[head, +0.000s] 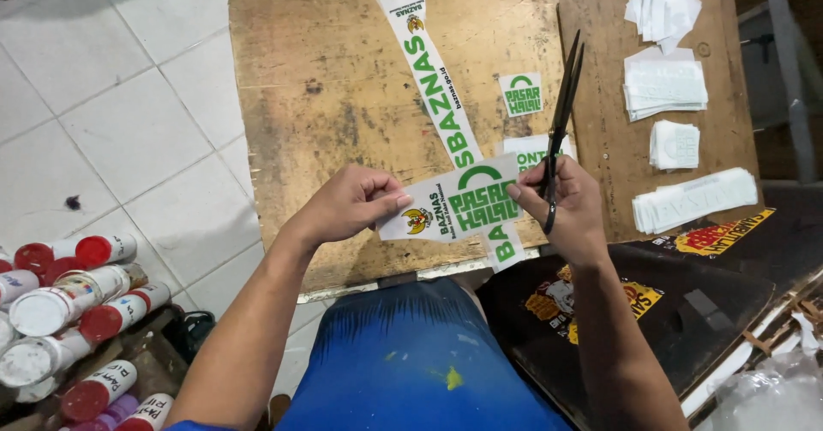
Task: Cutting long printed strips into individual labels using scissors and organizing them into stacks.
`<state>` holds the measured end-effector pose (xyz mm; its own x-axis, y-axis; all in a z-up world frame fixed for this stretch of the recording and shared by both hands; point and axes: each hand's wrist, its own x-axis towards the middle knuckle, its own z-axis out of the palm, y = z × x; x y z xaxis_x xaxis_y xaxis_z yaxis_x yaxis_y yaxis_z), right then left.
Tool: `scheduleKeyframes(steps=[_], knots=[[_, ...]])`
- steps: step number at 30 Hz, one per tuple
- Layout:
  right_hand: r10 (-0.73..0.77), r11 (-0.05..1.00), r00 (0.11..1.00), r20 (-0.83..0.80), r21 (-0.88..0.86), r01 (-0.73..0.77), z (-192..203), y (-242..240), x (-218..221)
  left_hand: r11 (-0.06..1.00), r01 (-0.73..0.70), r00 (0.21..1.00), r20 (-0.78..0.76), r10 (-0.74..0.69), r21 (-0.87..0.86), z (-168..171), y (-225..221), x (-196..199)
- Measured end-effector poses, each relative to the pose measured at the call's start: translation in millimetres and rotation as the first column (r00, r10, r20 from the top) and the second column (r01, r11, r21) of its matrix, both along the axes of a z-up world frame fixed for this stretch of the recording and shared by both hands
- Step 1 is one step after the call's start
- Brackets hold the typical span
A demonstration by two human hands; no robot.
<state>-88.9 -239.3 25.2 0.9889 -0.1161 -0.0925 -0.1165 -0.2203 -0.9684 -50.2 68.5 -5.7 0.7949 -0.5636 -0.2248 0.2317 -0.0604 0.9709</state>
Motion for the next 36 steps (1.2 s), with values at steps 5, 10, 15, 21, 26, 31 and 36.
scheduleKeyframes(steps=[5, 10, 15, 21, 26, 31, 36], knots=[[0.000, 1.000, 1.000, -0.016, 0.000, 0.000, -2.2, -5.6, -1.9, 1.000, 0.001, 1.000, -0.020, -0.001, -0.017, 2.7, -3.4, 2.5], [0.008, 1.000, 1.000, -0.022, -0.019, -0.008, 1.3, -4.9, 0.2, 1.000, 0.002, 1.000, -0.024, -0.002, -0.017, -7.0, -3.0, 4.1], [0.015, 1.000, 0.998, -0.054, -0.016, -0.016, 3.7, -3.1, 0.8, 1.000, -0.001, 1.000, -0.010, 0.001, -0.015, -7.4, -2.2, 4.8], [0.027, 1.000, 0.998, -0.052, -0.005, -0.027, 2.2, -3.4, 2.7, 1.000, 0.005, 1.000, 0.002, -0.005, -0.009, -14.4, -1.1, 3.9], [0.038, 0.999, 0.998, -0.042, 0.001, -0.038, 2.2, -3.9, 3.6, 1.000, 0.012, 1.000, 0.010, -0.012, -0.015, -18.5, -0.8, 3.9], [0.030, 0.999, 0.999, -0.039, 0.019, -0.030, 0.9, -6.7, 1.5, 1.000, 0.026, 1.000, 0.013, -0.026, -0.013, -13.2, -3.0, 3.4], [0.032, 0.999, 0.999, -0.026, 0.021, -0.032, 0.0, -7.7, 1.2, 0.998, 0.042, 0.999, 0.017, -0.042, 0.037, -7.8, -6.5, 8.0]])
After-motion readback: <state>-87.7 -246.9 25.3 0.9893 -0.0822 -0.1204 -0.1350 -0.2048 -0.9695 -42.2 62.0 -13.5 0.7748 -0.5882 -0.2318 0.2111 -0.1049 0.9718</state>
